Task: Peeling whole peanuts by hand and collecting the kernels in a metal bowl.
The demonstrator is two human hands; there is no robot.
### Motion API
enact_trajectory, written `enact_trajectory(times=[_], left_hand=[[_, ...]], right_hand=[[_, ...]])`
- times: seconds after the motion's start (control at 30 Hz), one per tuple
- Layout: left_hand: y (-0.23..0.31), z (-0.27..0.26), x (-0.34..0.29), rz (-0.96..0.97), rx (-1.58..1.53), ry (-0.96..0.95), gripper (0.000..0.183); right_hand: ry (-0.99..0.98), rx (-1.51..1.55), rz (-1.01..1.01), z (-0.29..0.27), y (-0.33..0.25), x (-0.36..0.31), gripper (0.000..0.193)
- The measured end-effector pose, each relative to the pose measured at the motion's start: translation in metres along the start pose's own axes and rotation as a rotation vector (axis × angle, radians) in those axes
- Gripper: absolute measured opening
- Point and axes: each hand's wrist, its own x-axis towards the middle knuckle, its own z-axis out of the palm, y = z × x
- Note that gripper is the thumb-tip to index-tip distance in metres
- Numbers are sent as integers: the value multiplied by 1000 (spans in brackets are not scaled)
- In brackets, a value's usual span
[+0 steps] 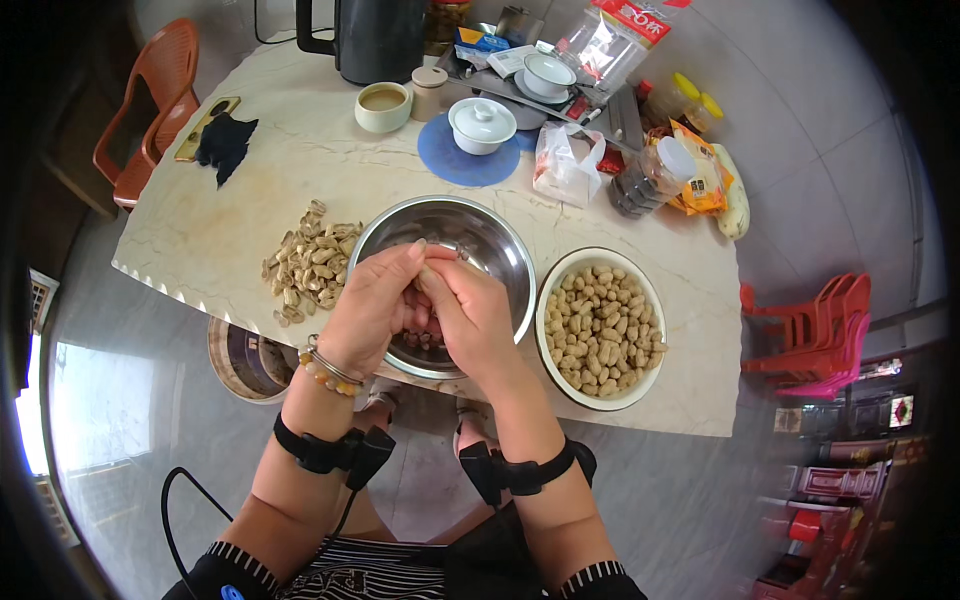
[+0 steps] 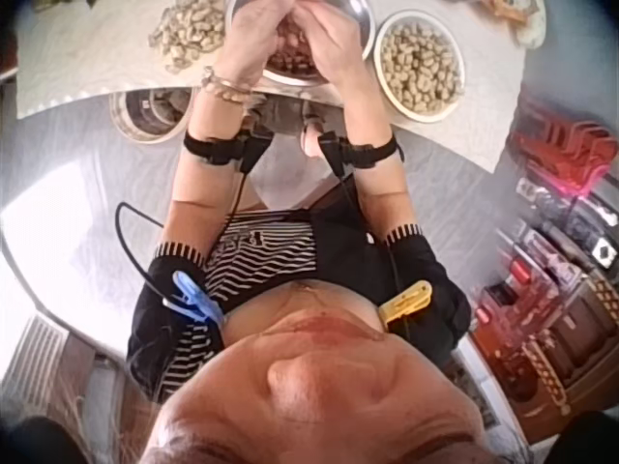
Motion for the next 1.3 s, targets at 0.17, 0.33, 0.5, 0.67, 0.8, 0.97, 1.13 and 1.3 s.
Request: enact_trajectory(times=[0.17,0.33,0.5,0.67,0.8,0.97,1.13,1.3], left_hand=[[-3,-3,2,-11,69,20,32],[-3,2,1,-12,79,38,34],[-4,2,0,-3,59,37,34],[-3,7,-1,11,74,48,35],[-4,7,-1,39,34,37,37],[1,7,0,32,-159,-38,40],[2,1,1,-31,-227,-24,42],[0,-5,1,-93,-296,-11,37]], right_hand=[[-11,27,21,-1,3,-1,20],[-12,207,125,-2,4,-3,21],[14,177,80,0,8,-4,21],[-5,271,124,-4,4,-5,22],[16,438,277,-4,2,-5,23],[-22,536,289,-10,1,-2,28],[-17,514,257,-11,7,-2,30],[-21,572,251,-6,2,-3,32]])
